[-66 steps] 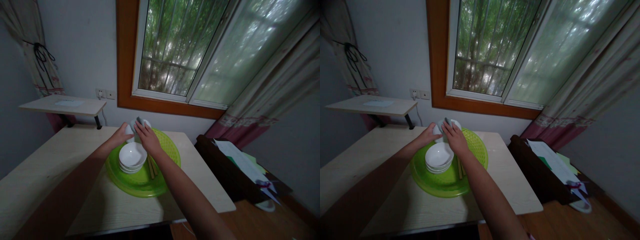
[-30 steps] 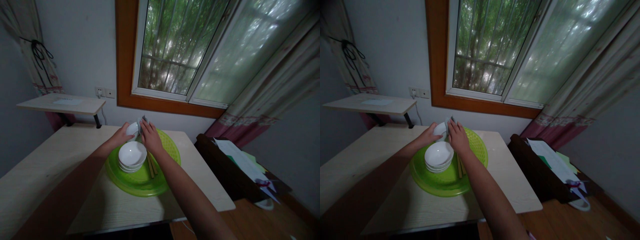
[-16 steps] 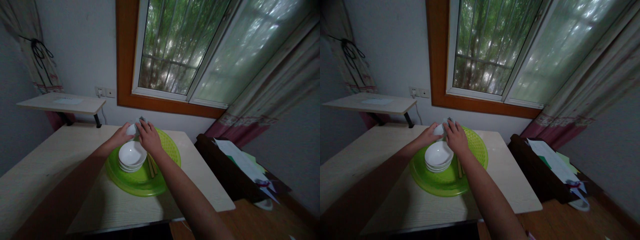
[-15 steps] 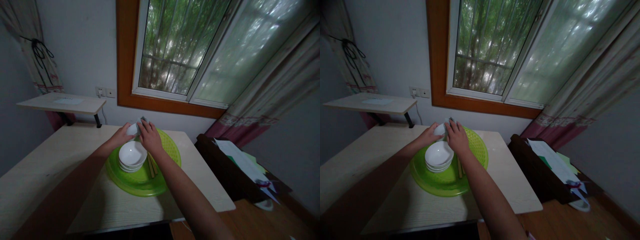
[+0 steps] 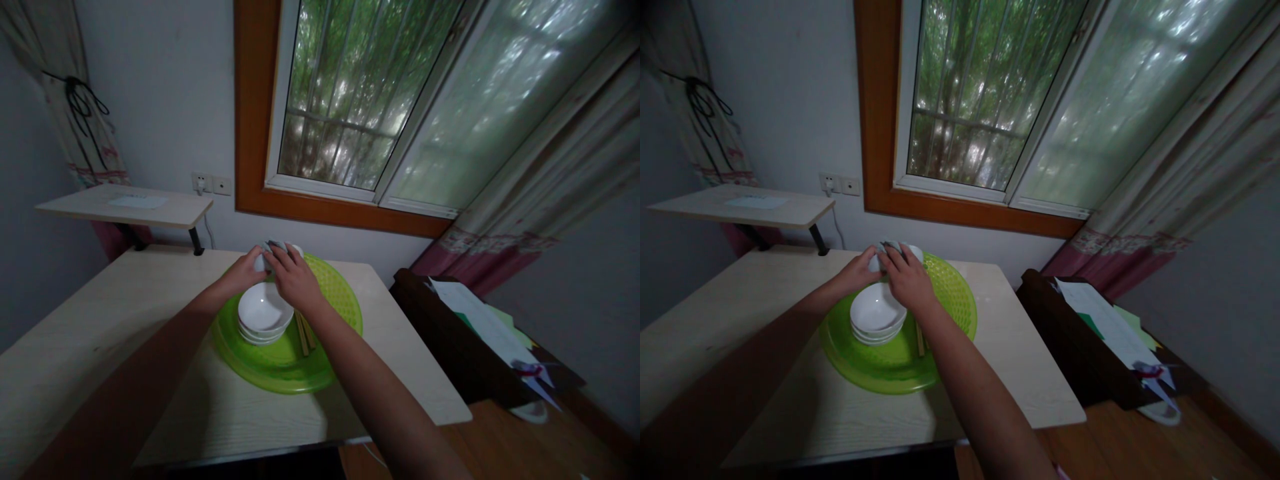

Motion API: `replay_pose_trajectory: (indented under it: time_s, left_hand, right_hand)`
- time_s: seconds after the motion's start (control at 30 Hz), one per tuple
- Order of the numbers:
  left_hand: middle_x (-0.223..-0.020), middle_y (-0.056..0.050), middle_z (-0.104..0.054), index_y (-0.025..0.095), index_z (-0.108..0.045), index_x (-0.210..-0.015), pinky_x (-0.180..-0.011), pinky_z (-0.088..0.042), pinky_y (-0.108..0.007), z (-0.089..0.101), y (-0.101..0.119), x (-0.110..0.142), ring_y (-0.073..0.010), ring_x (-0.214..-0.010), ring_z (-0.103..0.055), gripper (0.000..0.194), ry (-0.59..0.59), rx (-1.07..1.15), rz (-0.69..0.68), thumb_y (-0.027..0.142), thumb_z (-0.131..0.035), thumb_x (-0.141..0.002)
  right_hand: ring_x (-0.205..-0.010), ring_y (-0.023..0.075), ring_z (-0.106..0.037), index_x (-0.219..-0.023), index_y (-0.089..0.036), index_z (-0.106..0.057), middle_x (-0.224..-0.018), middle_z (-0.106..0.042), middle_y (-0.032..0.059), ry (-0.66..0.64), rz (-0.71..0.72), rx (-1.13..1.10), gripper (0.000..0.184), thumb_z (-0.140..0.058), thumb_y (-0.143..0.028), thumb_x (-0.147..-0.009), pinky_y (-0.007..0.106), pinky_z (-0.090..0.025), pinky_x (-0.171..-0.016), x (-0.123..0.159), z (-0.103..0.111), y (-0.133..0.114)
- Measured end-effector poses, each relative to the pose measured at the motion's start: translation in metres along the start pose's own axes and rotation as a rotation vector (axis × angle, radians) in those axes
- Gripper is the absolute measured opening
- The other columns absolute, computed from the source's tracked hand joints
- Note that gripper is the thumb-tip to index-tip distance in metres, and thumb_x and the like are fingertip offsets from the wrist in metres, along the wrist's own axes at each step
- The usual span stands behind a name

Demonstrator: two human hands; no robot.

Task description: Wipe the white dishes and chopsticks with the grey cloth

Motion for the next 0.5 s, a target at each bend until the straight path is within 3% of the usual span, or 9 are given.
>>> replay_pose_trajectory:
  time_s: [0.3, 0.5]
  left_hand:
    - [-0.091, -0.001, -0.063, 0.020, -0.049, -0.103, -0.068, -0.045, -0.029, 0.002, 0.004, 0.003, -0.0205, -0.082, -0.061, 0.034, -0.026, -0.050, 0.081, 0.032, -0.066, -0.076]
    - [-0.089, 0.000, -0.062, 0.021, -0.048, -0.103, -0.065, -0.044, -0.027, 0.003, 0.003, 0.002, -0.0192, -0.079, -0.060, 0.035, -0.018, -0.043, 0.107, 0.031, -0.066, -0.075]
  right_hand:
    - [-0.135, 0.0315, -0.041, -0.144, -0.014, -0.048, -0.146, -0.050, 0.0152, 0.061, -0.249, -0.047, 0.056, -0.054, -0.014, -0.089, 0.051, -0.037, -0.115, 0.007, -0.005, 0.025]
    - [-0.130, 0.0291, -0.044, -0.146, -0.012, -0.047, -0.146, -0.050, 0.0149, 0.080, -0.230, -0.083, 0.058, -0.052, -0.011, -0.088, 0.048, -0.040, -0.113, 0.013, -0.008, 0.034]
Point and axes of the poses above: each hand's wrist, its own x-axis away from the middle knuckle, its own z-axis out of the back of the hand, y = z × x, the point moved 2 cm from there along -x, towards the middle knuckle
